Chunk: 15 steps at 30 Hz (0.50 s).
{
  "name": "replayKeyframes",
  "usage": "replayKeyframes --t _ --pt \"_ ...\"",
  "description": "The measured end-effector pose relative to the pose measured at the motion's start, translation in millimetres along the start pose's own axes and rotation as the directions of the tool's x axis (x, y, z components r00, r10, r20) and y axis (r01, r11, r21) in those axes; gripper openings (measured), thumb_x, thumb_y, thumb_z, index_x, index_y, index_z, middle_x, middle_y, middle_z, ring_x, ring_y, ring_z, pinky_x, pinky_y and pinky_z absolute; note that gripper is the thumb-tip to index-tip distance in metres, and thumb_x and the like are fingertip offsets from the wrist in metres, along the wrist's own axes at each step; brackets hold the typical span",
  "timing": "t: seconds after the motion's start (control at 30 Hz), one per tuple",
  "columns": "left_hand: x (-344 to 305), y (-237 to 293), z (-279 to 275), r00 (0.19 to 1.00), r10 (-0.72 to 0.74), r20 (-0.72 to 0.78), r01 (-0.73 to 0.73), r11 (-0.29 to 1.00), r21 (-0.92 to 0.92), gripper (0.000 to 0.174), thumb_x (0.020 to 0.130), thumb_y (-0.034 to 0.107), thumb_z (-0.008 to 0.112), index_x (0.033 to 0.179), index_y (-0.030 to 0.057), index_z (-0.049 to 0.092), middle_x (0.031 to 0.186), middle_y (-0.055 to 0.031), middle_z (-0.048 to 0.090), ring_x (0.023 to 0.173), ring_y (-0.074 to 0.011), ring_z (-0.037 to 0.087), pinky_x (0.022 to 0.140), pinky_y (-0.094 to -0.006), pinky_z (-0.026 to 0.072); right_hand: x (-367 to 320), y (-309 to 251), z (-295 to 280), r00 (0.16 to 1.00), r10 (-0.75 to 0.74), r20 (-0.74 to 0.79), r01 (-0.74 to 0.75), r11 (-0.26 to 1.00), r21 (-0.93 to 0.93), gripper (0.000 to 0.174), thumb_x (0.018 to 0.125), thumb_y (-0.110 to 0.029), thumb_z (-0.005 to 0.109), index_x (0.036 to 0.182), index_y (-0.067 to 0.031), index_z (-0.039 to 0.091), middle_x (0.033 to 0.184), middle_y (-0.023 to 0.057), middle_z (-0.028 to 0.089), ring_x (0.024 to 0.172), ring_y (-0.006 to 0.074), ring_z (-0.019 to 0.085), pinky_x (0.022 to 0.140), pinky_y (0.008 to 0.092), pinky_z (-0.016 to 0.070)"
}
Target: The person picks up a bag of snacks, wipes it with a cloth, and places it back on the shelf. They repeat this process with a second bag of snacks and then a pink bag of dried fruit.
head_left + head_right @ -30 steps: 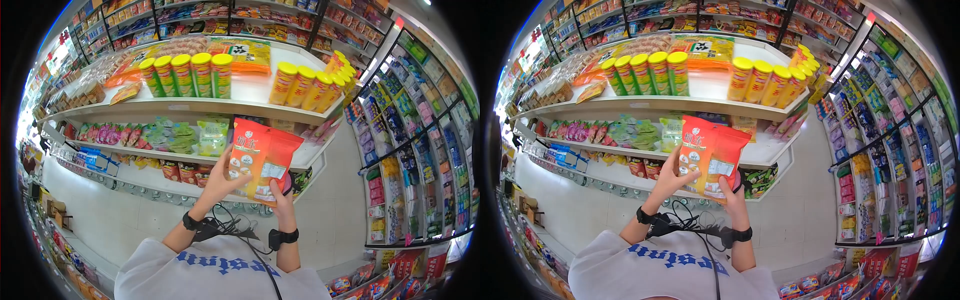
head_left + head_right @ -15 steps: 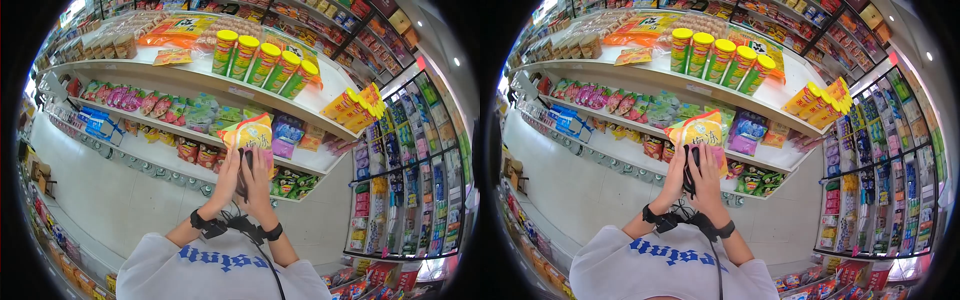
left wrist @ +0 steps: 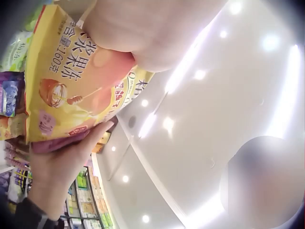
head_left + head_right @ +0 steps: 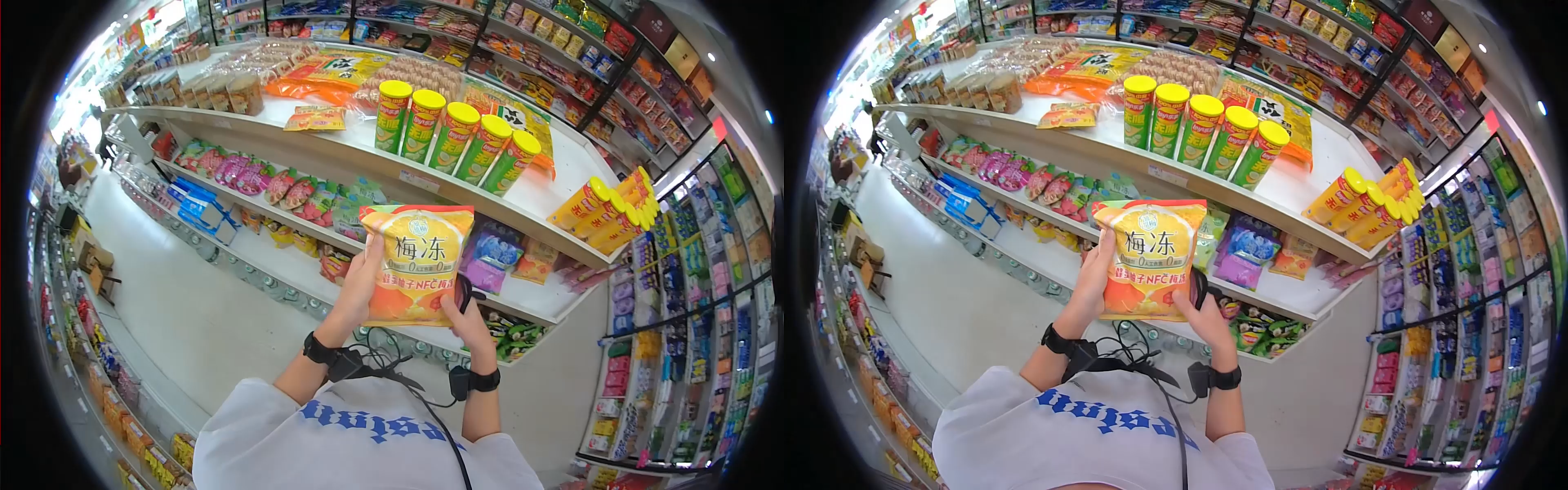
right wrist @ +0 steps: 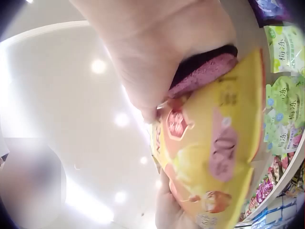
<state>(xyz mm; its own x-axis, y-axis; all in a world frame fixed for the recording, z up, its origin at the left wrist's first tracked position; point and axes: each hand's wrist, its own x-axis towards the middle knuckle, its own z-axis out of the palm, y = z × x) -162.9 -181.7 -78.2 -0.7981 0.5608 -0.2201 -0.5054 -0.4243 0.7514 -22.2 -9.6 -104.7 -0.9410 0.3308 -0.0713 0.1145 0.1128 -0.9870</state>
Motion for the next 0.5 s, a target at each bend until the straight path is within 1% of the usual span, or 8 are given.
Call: replayKeyframes --t 0.07,0.1,0.13,0.17,0.2,0.23,0.33,0.5 --pt "8 -3 3 0.997 -0.017 0.071 0.005 0.988 0.154 0.053 0.106 0.046 0.047 0.131 0.0000 0.055 0.124 -0.0092 0.066 0.110 -0.0151 0.065 0.091 -0.0309 0.0555 -3 18 -10 0.985 0.175 0.004 -0.175 0.982 0.065 0.046 0.101 -0.038 0.059 0.125 0.0008 0.059 0.094 0.0012 0.066 0.071 0.0049 0.054 0.056 0.0231 0.0357" --pt "13 -6 4 0.994 -0.031 0.102 0.007 0.974 0.228 0.053 0.106 0.046 0.046 0.130 -0.0002 0.056 0.122 -0.0090 0.067 0.109 -0.0146 0.066 0.090 -0.0305 0.0557 -1 36 -21 0.943 0.334 0.001 -0.332 0.936 0.114 0.043 0.100 -0.034 0.063 0.124 0.0011 0.061 0.103 0.0040 0.067 0.085 0.0081 0.058 0.071 0.0259 0.0427" --pt "21 -16 -1 0.989 -0.024 0.146 -0.038 0.911 0.410 0.053 0.107 0.046 0.045 0.129 -0.0008 0.056 0.120 -0.0088 0.067 0.107 -0.0137 0.066 0.089 -0.0299 0.0557 3 37 -25 0.945 0.325 -0.035 -0.311 0.927 0.207 0.040 0.099 -0.032 0.064 0.123 0.0009 0.061 0.107 0.0052 0.068 0.092 0.0097 0.060 0.079 0.0271 0.0462" --pt "28 -28 -10 0.983 -0.032 0.182 -0.080 0.813 0.577 0.054 0.107 0.047 0.045 0.128 -0.0013 0.057 0.119 -0.0086 0.068 0.104 -0.0129 0.067 0.088 -0.0292 0.0558 6 37 -29 0.946 0.316 -0.070 -0.282 0.912 0.297 0.038 0.099 -0.029 0.066 0.123 0.0008 0.062 0.110 0.0064 0.069 0.100 0.0113 0.062 0.087 0.0283 0.0497" --pt "29 -36 -16 0.976 -0.056 0.211 -0.116 0.684 0.721 0.055 0.107 0.047 0.044 0.128 -0.0019 0.058 0.117 -0.0084 0.068 0.102 -0.0120 0.067 0.087 -0.0286 0.0558 3 16 -24 0.972 0.156 -0.174 -0.071 0.906 0.418 0.036 0.099 -0.027 0.066 0.123 0.0003 0.062 0.110 0.0060 0.069 0.100 0.0112 0.062 0.086 0.0280 0.0496" --pt "21 -34 -6 0.972 -0.116 0.202 -0.052 0.737 0.673 0.055 0.107 0.047 0.044 0.130 -0.0018 0.057 0.117 -0.0076 0.068 0.103 -0.0112 0.065 0.089 -0.0282 0.0540 1 5 -22 0.954 0.013 -0.300 0.148 0.849 0.507 0.034 0.099 -0.025 0.066 0.123 -0.0002 0.062 0.109 0.0055 0.069 0.100 0.0112 0.062 0.086 0.0277 0.0496" --pt "0 -26 32 0.941 -0.283 0.187 0.161 0.858 0.487 0.056 0.107 0.045 0.046 0.135 -0.0025 0.053 0.119 -0.0060 0.066 0.107 -0.0103 0.061 0.095 -0.0284 0.0498 4 17 -29 0.929 0.025 -0.369 0.207 0.791 0.575 0.034 0.098 -0.014 0.067 0.128 -0.0010 0.058 0.120 0.0061 0.066 0.107 0.0140 0.063 0.090 0.0292 0.0499" --pt "-3 -39 34 0.854 -0.178 0.489 -0.255 0.676 0.692 0.058 0.096 0.036 0.069 0.136 -0.0014 0.053 0.120 -0.0089 0.067 0.108 -0.0138 0.063 0.094 -0.0319 0.0516 0 25 -45 0.859 0.070 -0.507 0.363 0.616 0.700 0.039 0.099 -0.010 0.063 0.136 -0.0023 0.053 0.130 0.0078 0.063 0.115 0.0180 0.063 0.095 0.0347 0.0514"
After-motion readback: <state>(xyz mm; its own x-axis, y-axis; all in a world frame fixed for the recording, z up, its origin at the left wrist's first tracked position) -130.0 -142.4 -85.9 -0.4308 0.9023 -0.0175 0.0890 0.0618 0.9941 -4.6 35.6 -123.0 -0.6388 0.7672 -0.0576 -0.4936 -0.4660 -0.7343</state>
